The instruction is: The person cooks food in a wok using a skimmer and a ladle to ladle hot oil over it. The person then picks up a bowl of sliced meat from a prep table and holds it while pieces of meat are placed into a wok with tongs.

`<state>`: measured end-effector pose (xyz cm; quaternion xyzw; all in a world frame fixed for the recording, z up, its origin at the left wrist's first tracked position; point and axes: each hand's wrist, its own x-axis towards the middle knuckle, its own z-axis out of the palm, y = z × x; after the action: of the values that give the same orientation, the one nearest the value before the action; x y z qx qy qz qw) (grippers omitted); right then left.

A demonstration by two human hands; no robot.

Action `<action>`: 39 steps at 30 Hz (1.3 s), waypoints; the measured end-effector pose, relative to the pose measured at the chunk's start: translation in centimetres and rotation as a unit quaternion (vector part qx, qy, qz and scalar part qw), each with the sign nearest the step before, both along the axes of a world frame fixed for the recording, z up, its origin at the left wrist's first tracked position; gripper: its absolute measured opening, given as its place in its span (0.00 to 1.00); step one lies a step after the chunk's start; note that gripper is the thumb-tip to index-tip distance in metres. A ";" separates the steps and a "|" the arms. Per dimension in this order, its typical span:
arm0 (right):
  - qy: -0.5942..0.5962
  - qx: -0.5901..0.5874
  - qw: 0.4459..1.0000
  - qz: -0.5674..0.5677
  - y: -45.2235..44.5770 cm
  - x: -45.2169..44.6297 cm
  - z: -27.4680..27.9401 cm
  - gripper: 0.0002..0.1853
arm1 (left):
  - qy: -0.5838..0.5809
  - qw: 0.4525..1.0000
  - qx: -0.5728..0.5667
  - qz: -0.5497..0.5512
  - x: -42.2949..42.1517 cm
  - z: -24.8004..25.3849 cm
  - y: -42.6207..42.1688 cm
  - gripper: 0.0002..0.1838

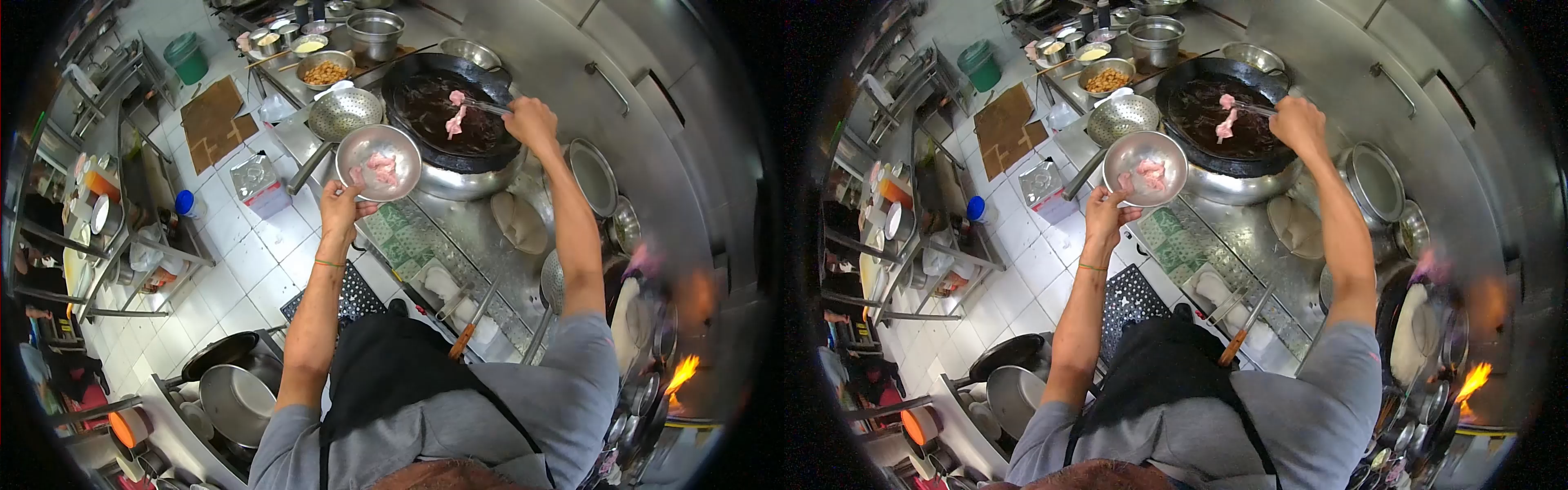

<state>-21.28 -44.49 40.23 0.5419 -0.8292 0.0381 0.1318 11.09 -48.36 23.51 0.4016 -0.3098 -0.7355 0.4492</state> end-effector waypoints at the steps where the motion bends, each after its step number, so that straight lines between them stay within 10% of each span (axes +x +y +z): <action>1: 0.006 0.018 0.999 -0.028 -1.2 -1.9 -1.2 0.15 | 0.000 1.000 -0.001 -0.004 0.0 -0.1 0.0 0.11; 7: -0.015 -0.019 0.992 -0.121 -2.8 -5.0 -2.7 0.19 | 0.012 1.000 -0.004 0.024 0.2 0.8 0.5 0.10; 13: -0.042 -0.008 0.986 0.159 5.6 6.0 3.3 0.15 | 0.011 0.999 -0.043 0.005 -0.8 2.8 0.6 0.10; 21: -0.001 0.058 0.980 0.191 5.9 8.0 0.1 0.11 | 0.006 0.996 -0.089 -0.015 -3.4 4.1 1.2 0.08; 34: -0.015 0.022 0.994 -0.104 1.3 -1.7 -5.3 0.13 | -0.008 0.999 -0.017 0.027 -0.9 -1.5 1.0 0.14; 39: -0.103 -0.081 0.981 0.144 6.6 4.9 -1.7 0.13 | -0.037 0.998 -0.049 -0.009 -1.1 0.6 1.6 0.10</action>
<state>-16.36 -37.93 38.51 0.6365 -0.7457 0.1791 0.0819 10.00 -46.74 24.15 0.4033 -0.3657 -0.7082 0.4495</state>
